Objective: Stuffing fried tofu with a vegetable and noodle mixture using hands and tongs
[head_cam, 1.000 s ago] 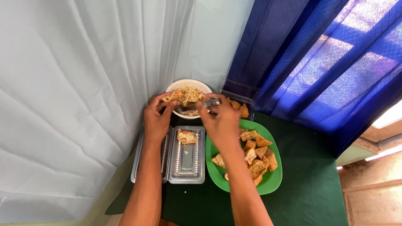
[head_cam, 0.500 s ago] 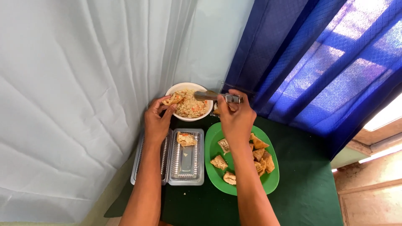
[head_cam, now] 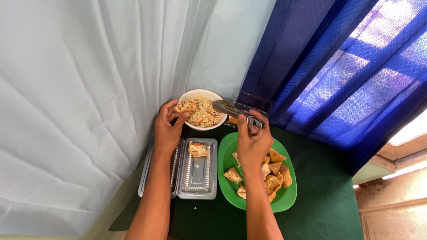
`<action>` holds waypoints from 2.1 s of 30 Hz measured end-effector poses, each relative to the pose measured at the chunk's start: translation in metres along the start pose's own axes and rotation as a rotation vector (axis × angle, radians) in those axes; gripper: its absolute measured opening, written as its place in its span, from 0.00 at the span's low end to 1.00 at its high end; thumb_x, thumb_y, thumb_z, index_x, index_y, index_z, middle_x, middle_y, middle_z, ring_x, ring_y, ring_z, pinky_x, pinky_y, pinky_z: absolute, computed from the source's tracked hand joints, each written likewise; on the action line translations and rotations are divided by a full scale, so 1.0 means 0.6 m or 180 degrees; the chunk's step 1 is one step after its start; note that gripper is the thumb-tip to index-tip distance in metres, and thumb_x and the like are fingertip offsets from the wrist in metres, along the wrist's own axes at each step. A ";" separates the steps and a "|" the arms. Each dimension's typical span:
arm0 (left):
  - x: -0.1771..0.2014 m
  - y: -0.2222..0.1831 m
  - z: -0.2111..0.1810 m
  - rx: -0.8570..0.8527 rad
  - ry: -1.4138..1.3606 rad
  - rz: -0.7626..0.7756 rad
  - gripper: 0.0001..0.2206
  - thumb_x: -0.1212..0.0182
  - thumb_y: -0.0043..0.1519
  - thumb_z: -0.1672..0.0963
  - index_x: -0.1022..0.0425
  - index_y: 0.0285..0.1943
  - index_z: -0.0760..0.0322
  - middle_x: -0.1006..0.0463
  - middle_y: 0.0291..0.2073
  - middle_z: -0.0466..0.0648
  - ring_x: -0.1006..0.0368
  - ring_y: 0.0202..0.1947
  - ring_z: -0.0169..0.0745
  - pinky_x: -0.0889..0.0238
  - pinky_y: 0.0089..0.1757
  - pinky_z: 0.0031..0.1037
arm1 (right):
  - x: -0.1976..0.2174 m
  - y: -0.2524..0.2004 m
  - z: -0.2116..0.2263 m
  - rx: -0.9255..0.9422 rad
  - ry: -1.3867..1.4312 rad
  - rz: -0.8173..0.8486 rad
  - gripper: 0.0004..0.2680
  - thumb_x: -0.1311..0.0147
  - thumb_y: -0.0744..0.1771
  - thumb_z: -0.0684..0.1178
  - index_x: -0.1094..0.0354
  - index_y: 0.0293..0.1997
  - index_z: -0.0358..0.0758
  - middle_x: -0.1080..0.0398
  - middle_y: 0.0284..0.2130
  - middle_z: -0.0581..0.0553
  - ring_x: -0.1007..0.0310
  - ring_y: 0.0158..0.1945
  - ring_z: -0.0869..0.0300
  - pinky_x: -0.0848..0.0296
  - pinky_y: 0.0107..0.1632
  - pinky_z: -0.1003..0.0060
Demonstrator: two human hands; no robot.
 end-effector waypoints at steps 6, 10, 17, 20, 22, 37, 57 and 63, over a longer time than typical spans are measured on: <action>0.001 0.004 0.015 -0.0064 -0.0003 0.0030 0.18 0.32 0.63 0.60 0.27 0.61 0.70 0.23 0.43 0.59 0.21 0.45 0.44 0.31 0.49 0.38 | -0.003 -0.014 0.018 -0.0033 -0.0107 -0.0066 0.08 0.34 0.66 0.45 0.24 0.48 0.37 0.30 0.13 0.39 0.29 0.20 0.60 0.31 0.27 0.69; -0.002 0.003 0.013 -0.0103 0.0072 0.0056 0.19 0.32 0.62 0.60 0.28 0.62 0.71 0.23 0.44 0.60 0.21 0.44 0.43 0.31 0.50 0.36 | 0.000 -0.017 0.009 -0.0115 -0.0049 -0.0123 0.08 0.34 0.65 0.46 0.24 0.47 0.42 0.24 0.19 0.38 0.25 0.24 0.62 0.28 0.29 0.69; -0.002 0.000 0.024 -0.0318 0.0004 -0.0001 0.19 0.31 0.60 0.63 0.26 0.61 0.71 0.24 0.44 0.57 0.23 0.40 0.36 0.29 0.48 0.30 | 0.004 -0.015 -0.002 -0.0038 0.0283 -0.0102 0.09 0.34 0.64 0.42 0.25 0.47 0.36 0.21 0.33 0.31 0.18 0.39 0.46 0.18 0.34 0.61; -0.005 0.005 0.025 -0.0458 0.0043 0.0051 0.20 0.32 0.61 0.63 0.27 0.63 0.72 0.25 0.46 0.57 0.24 0.40 0.36 0.30 0.49 0.29 | 0.006 -0.015 0.001 -0.0103 0.0347 -0.0135 0.09 0.34 0.64 0.42 0.25 0.47 0.38 0.20 0.33 0.34 0.17 0.39 0.48 0.18 0.34 0.61; -0.010 0.001 0.019 -0.0533 0.0073 0.0111 0.20 0.32 0.62 0.64 0.29 0.64 0.72 0.26 0.47 0.57 0.25 0.41 0.35 0.30 0.49 0.29 | 0.016 -0.016 0.005 -0.0180 0.0373 -0.0193 0.08 0.35 0.64 0.41 0.24 0.46 0.38 0.20 0.33 0.36 0.17 0.38 0.51 0.17 0.34 0.63; -0.016 -0.008 -0.008 -0.0689 0.0204 -0.0001 0.21 0.33 0.63 0.64 0.30 0.65 0.76 0.24 0.46 0.60 0.24 0.42 0.39 0.30 0.49 0.30 | 0.044 -0.015 0.002 -0.0106 0.0780 0.0200 0.10 0.35 0.65 0.43 0.26 0.49 0.32 0.20 0.34 0.29 0.17 0.38 0.46 0.15 0.33 0.60; -0.004 0.004 0.015 -0.0508 -0.0136 -0.0052 0.23 0.33 0.62 0.63 0.31 0.67 0.71 0.23 0.43 0.58 0.21 0.39 0.38 0.27 0.45 0.29 | 0.034 -0.023 0.014 -0.0073 0.0508 -0.0066 0.06 0.39 0.66 0.38 0.27 0.46 0.36 0.20 0.31 0.37 0.22 0.29 0.61 0.20 0.36 0.66; -0.002 0.006 0.018 -0.0469 0.0032 -0.0068 0.23 0.34 0.63 0.63 0.33 0.69 0.69 0.24 0.43 0.58 0.20 0.43 0.45 0.28 0.48 0.35 | 0.030 0.011 0.054 0.0183 0.0187 0.0125 0.07 0.39 0.68 0.43 0.28 0.46 0.30 0.28 0.13 0.44 0.19 0.26 0.57 0.21 0.36 0.67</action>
Point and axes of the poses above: each hand's wrist, its own y-axis towards the middle knuckle, its own x-axis out of the back of the hand, z = x × y, the point moved 6 cm from there along y, towards the middle knuckle
